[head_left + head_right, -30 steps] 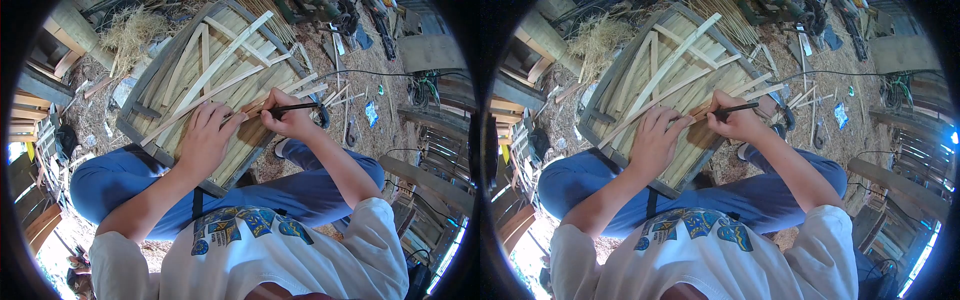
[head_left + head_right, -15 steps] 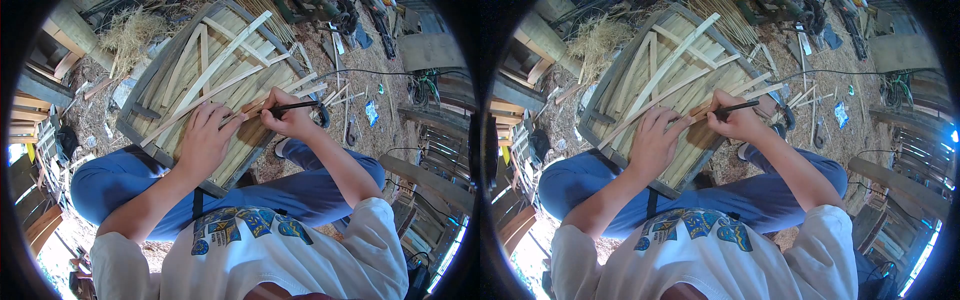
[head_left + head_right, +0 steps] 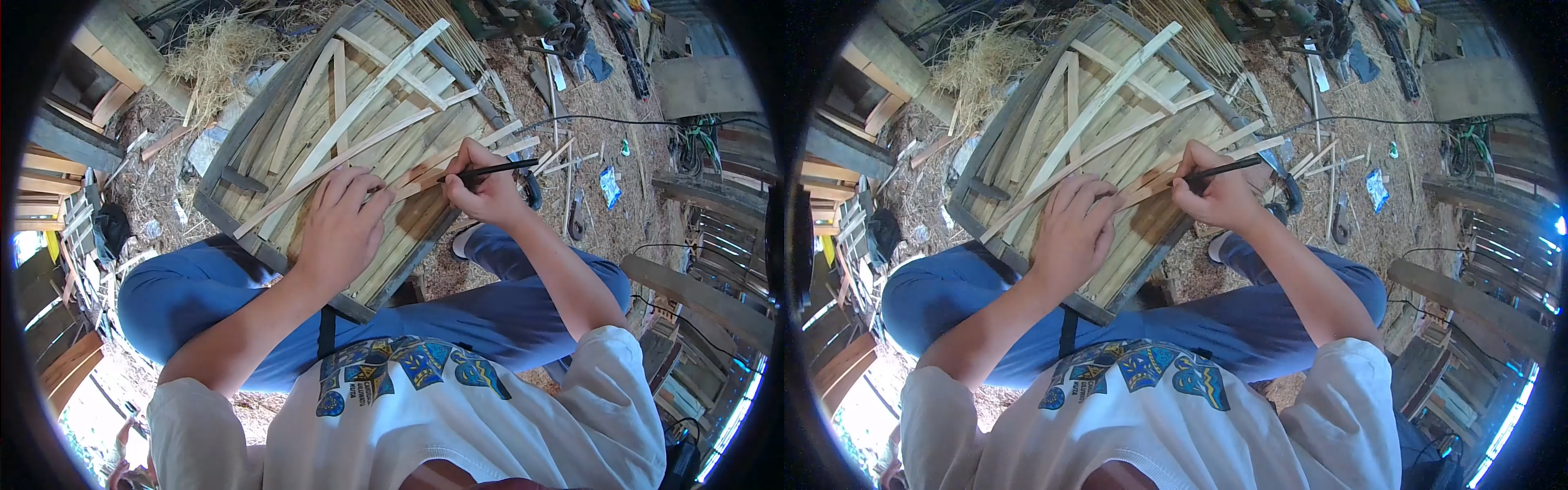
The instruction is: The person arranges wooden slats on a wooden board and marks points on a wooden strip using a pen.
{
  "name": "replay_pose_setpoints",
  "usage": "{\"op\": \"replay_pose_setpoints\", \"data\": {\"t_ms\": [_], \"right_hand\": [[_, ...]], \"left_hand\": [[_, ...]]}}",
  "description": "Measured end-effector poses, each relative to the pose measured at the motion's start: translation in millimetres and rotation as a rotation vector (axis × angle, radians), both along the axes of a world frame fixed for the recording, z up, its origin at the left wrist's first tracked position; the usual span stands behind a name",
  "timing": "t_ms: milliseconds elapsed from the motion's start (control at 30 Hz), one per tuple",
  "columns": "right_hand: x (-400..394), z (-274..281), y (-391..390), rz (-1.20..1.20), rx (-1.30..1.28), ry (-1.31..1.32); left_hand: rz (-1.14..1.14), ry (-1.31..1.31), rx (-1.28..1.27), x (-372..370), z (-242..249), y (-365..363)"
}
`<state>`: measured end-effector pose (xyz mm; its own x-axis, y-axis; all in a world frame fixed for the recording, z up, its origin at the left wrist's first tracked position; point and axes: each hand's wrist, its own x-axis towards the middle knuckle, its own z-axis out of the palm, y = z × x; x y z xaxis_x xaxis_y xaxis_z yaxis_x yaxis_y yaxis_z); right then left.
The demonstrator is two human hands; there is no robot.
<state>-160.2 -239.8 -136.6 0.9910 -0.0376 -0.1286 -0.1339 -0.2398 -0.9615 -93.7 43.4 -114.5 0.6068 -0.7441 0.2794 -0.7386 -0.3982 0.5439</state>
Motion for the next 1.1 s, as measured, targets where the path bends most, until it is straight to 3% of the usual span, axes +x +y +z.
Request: {"op": "replay_pose_setpoints", "data": {"t_ms": [567, 667, 867, 1100], "right_hand": [[2, -8, -3, 0.007, 0.069, -0.034], [2, 6, 4, -0.073, 0.222, 0.001], [3, 34, -32, -0.367, 0.287, -0.037], [-15, 58, -96, -0.727, 0.177, -0.294]], "left_hand": [[0.009, 0.022, -0.010, -1, -2, -1], [0.009, -0.026, 0.014, -1, -2, -2], [0.001, -0.077, 0.033, 5, -2, -7], [-0.005, -0.024, 0.032, 11, 5, -28]]}}
